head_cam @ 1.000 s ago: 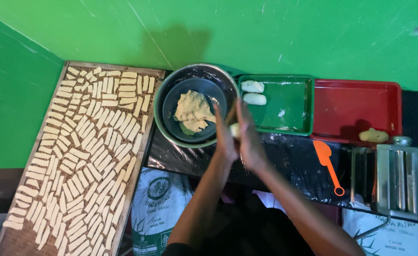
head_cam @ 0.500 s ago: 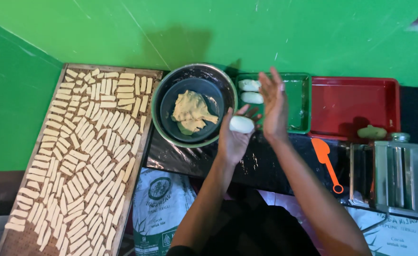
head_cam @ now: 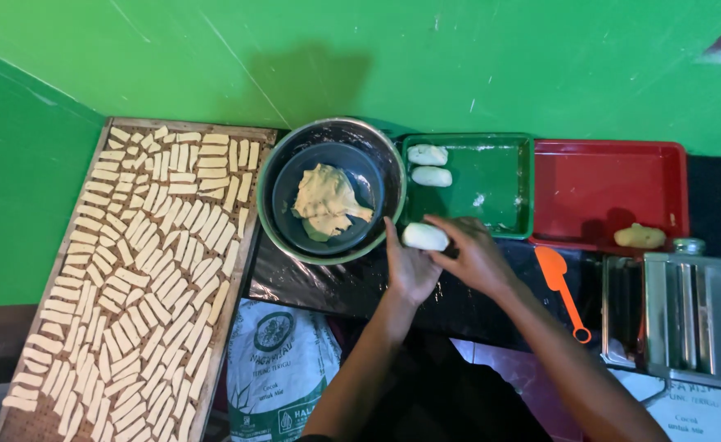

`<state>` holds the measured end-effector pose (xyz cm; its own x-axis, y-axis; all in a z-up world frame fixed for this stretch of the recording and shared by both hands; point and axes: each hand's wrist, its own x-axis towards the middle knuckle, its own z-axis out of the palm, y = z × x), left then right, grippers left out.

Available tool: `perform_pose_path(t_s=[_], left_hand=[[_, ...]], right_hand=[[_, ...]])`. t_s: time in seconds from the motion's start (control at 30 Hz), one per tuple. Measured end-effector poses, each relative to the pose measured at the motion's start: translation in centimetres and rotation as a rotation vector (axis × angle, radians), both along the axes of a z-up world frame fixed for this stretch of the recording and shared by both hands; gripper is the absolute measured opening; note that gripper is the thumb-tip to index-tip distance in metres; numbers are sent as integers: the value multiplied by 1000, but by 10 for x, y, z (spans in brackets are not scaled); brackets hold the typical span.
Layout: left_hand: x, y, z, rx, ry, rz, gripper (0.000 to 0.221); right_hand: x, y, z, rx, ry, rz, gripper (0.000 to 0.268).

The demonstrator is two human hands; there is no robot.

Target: Shaping small pieces of dough into cylinders and arranging them on a wooden tray

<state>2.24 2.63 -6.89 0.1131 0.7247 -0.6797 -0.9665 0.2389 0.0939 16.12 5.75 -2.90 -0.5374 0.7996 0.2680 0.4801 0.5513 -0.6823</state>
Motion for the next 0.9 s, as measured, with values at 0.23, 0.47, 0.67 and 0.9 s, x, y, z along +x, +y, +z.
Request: perform_pose_path(t_s=[0.23,0.47,0.67,0.9], left_hand=[[-1,-34,-48,55,317,-217,83],[-28,-72,-69,-29,319,-213,67],[-42,-86,-66,-61,326,-201,64],[-41,-90,-66,-27,356,-309,56]], right_hand=[[16,51,-71,-279,-153,-226,49],[-10,93,-104,-114,-197,-133,46],[-11,96,-127,396,-418,-159,42],[-11,94,-118,347,-543,-178,52]])
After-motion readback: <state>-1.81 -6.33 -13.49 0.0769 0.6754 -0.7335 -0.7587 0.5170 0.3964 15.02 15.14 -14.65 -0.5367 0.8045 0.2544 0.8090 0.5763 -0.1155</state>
